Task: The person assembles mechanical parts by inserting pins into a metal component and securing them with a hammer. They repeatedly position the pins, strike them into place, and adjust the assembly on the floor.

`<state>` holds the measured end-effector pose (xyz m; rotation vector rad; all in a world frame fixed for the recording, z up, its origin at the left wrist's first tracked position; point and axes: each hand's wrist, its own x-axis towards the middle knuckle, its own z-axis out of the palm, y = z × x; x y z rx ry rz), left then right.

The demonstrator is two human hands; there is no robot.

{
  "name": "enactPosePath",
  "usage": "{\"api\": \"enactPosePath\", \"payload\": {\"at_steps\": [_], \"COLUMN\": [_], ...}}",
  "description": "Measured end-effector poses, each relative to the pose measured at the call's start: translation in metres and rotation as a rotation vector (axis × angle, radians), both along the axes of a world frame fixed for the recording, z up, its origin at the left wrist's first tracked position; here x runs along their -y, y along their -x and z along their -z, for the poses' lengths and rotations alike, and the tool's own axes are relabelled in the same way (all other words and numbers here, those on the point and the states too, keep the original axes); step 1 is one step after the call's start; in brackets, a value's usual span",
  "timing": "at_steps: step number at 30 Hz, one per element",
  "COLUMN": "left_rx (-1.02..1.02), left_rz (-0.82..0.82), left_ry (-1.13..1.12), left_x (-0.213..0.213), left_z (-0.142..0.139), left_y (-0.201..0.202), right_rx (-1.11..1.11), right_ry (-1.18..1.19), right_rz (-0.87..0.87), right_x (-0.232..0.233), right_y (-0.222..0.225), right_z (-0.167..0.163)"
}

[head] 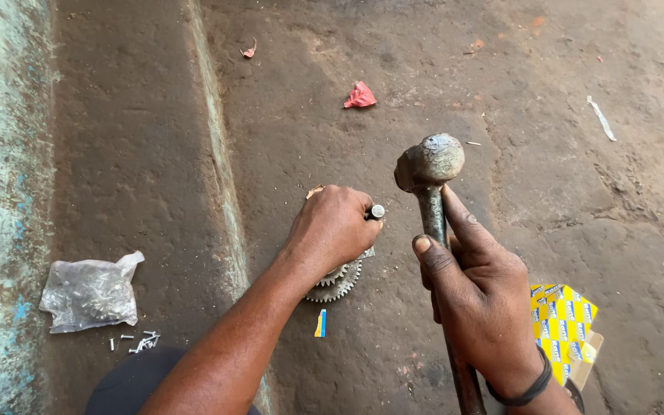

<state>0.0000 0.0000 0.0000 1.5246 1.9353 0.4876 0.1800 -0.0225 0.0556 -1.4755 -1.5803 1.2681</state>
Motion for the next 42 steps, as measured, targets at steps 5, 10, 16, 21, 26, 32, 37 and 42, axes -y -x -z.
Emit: {"api": "enactPosePath", "payload": {"at_steps": [5,10,16,21,26,32,37,42], "left_rx": [-0.007,0.023,-0.020,-0.058,-0.108,-0.007,0.082,0.063], "left_rz": [0.022,0.022,0.022,0.017,0.021,-0.075,-0.104,-0.045], "left_ry": [-0.076,-0.118,-0.185,-0.246,-0.166,-0.123,-0.294,-0.176], "left_x": [-0.001,0.000,-0.006,-0.008,-0.002,-0.004,-0.005,-0.005], "left_z": [0.005,0.010,0.019,0.031,0.029,0.021,0.023,0.021], "left_y": [0.001,0.002,0.001,0.002,0.002,0.016,0.023,0.013], "right_rx": [0.001,-0.034,-0.108,-0.018,0.127,-0.143,-0.005,-0.023], "right_ry": [0.011,0.086,-0.153,-0.394,-0.152,0.010,0.066,0.104], "right_rz": [-0.032,-0.113,-0.068,0.034,-0.221,-0.083,0.041,0.094], "right_x": [0.003,0.003,0.008,0.025,-0.001,0.004,-0.010,-0.014], "right_y": [-0.006,0.002,-0.010,-0.023,-0.003,-0.006,-0.007,-0.014], "right_z": [0.016,0.037,0.012,-0.009,0.045,0.059,0.049,0.057]}}
